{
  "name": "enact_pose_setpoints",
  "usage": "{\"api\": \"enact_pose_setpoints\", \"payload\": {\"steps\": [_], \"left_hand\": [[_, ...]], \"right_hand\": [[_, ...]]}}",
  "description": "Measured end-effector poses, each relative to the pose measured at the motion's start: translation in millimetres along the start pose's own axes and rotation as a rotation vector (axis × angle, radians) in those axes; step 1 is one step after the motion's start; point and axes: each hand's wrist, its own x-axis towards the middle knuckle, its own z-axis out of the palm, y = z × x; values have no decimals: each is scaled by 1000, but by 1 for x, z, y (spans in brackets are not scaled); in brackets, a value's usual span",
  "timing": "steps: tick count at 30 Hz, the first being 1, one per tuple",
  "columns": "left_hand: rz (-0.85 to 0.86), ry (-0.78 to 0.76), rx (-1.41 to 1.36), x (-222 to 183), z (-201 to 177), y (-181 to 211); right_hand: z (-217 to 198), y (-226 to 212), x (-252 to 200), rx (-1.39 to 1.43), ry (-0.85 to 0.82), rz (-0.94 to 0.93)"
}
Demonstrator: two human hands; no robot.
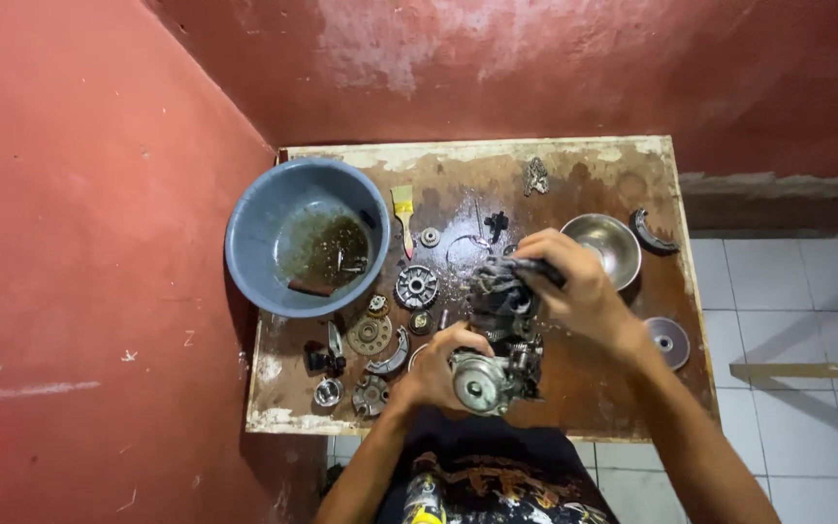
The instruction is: Cleaning a motorcycle carburetor with a cloth and brush on a workbench.
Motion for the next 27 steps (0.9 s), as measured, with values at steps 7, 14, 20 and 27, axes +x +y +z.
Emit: {"api": "enact_pose_setpoints", "payload": {"steps": [7,14,20,27], "left_hand": [[161,139,-430,-29,5,-33],[167,100,-485,-42,12,-3],[123,163,-658,-32,23,20],[69,232,-870,-13,18,40]], "right_hand": [[-9,-34,7,131,-189,-199],[14,-14,-19,200,129,104],[12,-53,-34,188,229,-135],[15,-43,-14,-259,228,-108]]}}
